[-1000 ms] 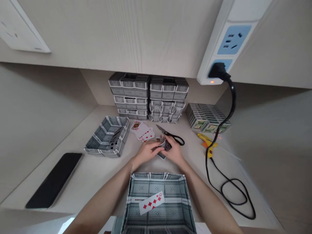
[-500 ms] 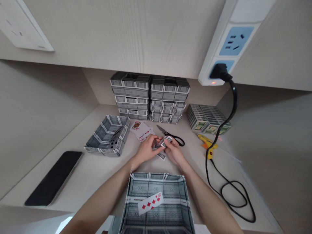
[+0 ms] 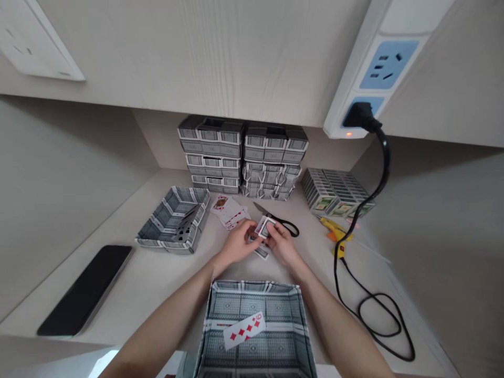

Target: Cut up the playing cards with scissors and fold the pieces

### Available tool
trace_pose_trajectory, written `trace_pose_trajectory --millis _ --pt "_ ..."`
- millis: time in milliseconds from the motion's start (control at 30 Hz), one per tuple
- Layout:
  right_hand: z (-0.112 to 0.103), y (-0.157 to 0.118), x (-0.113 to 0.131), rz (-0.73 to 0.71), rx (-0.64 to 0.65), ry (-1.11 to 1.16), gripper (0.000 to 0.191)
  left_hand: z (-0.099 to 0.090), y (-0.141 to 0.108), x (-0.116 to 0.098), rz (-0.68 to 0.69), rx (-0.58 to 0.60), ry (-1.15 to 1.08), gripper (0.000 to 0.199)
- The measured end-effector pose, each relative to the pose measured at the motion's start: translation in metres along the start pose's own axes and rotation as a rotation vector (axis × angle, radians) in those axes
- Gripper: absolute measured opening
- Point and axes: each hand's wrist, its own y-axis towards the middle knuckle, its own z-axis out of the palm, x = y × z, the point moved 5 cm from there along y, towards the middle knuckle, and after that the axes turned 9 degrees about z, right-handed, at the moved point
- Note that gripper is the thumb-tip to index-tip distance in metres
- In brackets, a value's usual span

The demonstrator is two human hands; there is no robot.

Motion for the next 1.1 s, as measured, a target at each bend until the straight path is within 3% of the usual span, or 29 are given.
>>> trace_pose_trajectory --millis 233,600,867,1100 --pt "-0.007 -0.002 0.001 0.015 -0.058 -0.076 0.026 0.003 0.000 0.000 -0.072 -0.040 -0.184 0.025" --pt "-0.010 0.000 -0.001 0.021 -0.040 -0.155 0.030 0.008 0.000 0.026 -0.205 -0.121 -0.267 0.030" --pt "-0.016 0.002 0.003 -0.038 -0.128 -0.375 0.027 0.003 0.003 0.025 -0.368 -0.075 -0.493 0.032" --pt "-0.016 0.003 0.001 -0.020 -0.136 -0.407 0.026 0.003 0.003 0.028 -0.442 -0.071 -0.530 0.031"
